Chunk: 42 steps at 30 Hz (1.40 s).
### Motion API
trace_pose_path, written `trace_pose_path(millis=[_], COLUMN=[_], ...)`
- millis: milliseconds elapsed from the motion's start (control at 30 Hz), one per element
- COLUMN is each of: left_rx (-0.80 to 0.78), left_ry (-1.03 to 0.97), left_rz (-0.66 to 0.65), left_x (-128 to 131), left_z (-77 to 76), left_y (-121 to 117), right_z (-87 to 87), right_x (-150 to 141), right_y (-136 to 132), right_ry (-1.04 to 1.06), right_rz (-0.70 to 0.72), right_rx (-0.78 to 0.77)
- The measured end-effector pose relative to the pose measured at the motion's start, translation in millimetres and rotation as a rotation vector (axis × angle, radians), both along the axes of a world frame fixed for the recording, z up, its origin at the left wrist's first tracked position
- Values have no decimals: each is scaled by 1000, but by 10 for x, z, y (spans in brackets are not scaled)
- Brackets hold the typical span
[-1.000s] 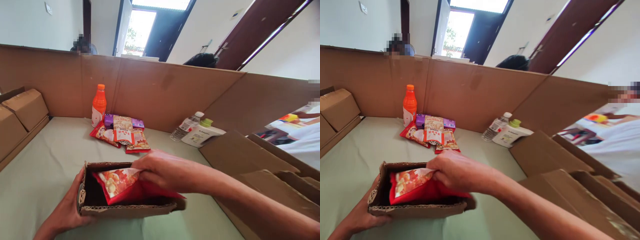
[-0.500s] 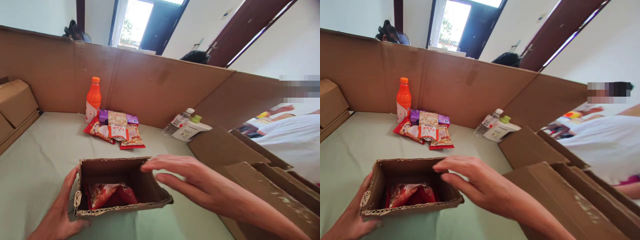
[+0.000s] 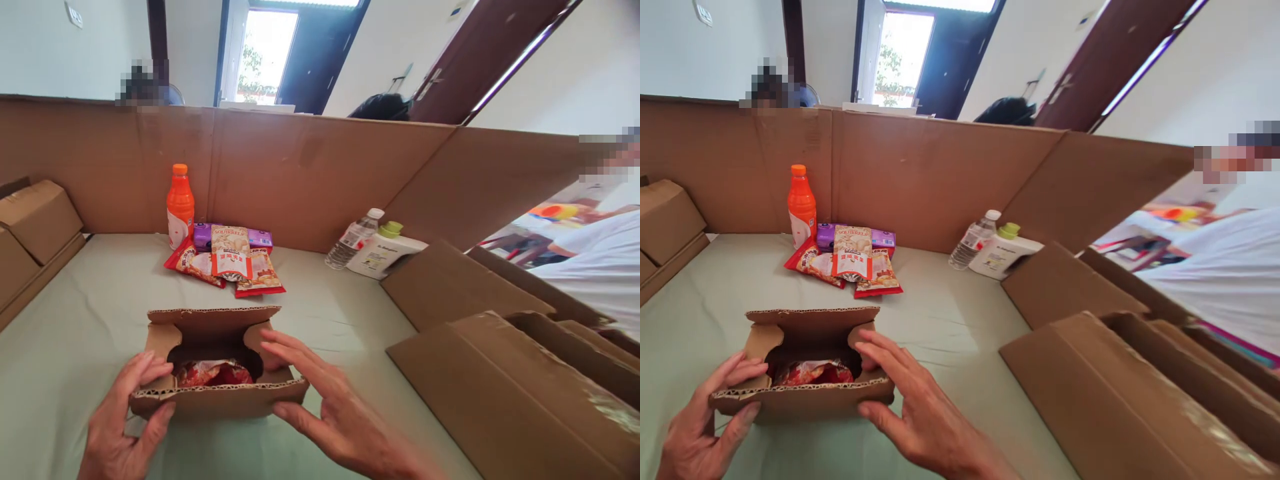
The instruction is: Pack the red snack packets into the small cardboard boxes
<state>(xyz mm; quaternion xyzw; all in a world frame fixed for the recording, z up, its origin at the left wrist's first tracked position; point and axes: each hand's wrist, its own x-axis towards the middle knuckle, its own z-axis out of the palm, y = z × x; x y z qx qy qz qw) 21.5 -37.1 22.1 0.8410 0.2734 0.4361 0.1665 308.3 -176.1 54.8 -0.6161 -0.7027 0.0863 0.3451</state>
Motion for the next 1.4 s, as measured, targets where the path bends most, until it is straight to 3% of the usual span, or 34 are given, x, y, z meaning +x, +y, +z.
trace_pose_path(millis=[133, 200, 300, 367, 500, 567, 633, 733, 800, 867, 967, 1067, 1267, 1400], left_rx=[-92, -111, -48, -75, -327, -389, -399, -319, -233, -144, -52, -41, -89, -149], left_ry=[-13, -52, -51, 41, 220, 276, 327, 347, 304, 252, 154, 36, -33, -25], left_rz=[5, 37, 124, 127, -139, -291, -354, -249, -65, 141, 433, 676, 869, 923], left_x=[19, 31, 35, 25, -6, -38, -105, -287, -453, -625, -798, -783, -376, -169], left_z=[-6, -12, 7, 44, 137, 173, 179, 109, 35, -20, -29, 13, 88, 243], left_y=[-32, -51, -27, 57, 333, 411, 381, 196, 112, 175, 615, 1338, 2757, 3259], right_z=[153, 197, 119, -13, -281, -352, -379, -368, -359, -385, -543, -845, -1463, -1597], right_x=[119, 152, 148, 115, 39, 29, 45, 55, -4, -135, -418, -687, -796, -668], right_y=[117, 214, 309, 310, 212, 178, 213, 477, 794, 1159, 1620, 1805, 1473, 1130], right_ry=[-100, -133, -151, -116, -12, 23, 57, 121, 192, 285, 417, 484, 431, 349], right_rz=[-109, -94, 71, 81, -79, -128, -141, -89, -71, -78, -87, -58, 29, -38], right_rx=[186, 234, 183, 170, 260, 271, 240, 174, 176, 205, 193, 119, -2, -17])
